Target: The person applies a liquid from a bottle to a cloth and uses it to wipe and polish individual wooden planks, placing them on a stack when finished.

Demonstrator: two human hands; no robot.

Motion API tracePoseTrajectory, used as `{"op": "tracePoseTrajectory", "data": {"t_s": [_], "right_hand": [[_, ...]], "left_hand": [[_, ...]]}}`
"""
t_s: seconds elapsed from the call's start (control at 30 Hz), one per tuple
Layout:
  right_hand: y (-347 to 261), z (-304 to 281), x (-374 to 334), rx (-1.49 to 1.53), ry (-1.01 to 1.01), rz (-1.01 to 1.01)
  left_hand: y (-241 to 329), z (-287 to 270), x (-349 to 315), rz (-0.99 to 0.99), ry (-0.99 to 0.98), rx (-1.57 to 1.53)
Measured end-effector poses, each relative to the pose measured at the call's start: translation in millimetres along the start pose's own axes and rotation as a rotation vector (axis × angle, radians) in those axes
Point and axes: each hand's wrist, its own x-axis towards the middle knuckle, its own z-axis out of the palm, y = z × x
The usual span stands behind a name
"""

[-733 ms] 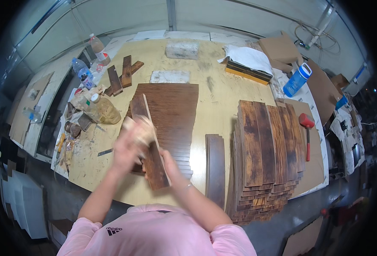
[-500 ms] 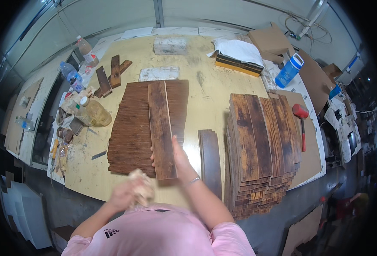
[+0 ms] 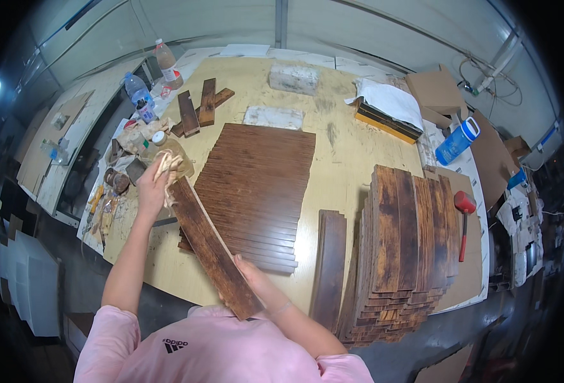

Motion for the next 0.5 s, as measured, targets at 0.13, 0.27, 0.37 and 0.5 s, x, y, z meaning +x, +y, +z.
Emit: {"op": "tracePoseTrajectory", "data": {"t_s": [0.13,0.27,0.37,0.5], "right_hand": [[-14,-9,10,0.089,0.093,-0.031],[-20,-11,10,0.071,0.073,-0.063],[-13,-11,-4,0.218,0.062,0.108],[6,-2,-28,0.057,0.04,0.09]], "left_hand": [[71,28,-65,0.351,-0.084,-0.081],[110,53,-128,0.737,-0.519,0.089],[70,48,-66,0.509,-0.185,0.107],[-3,-14,-12,-0.113,0.133,-0.09]]}}
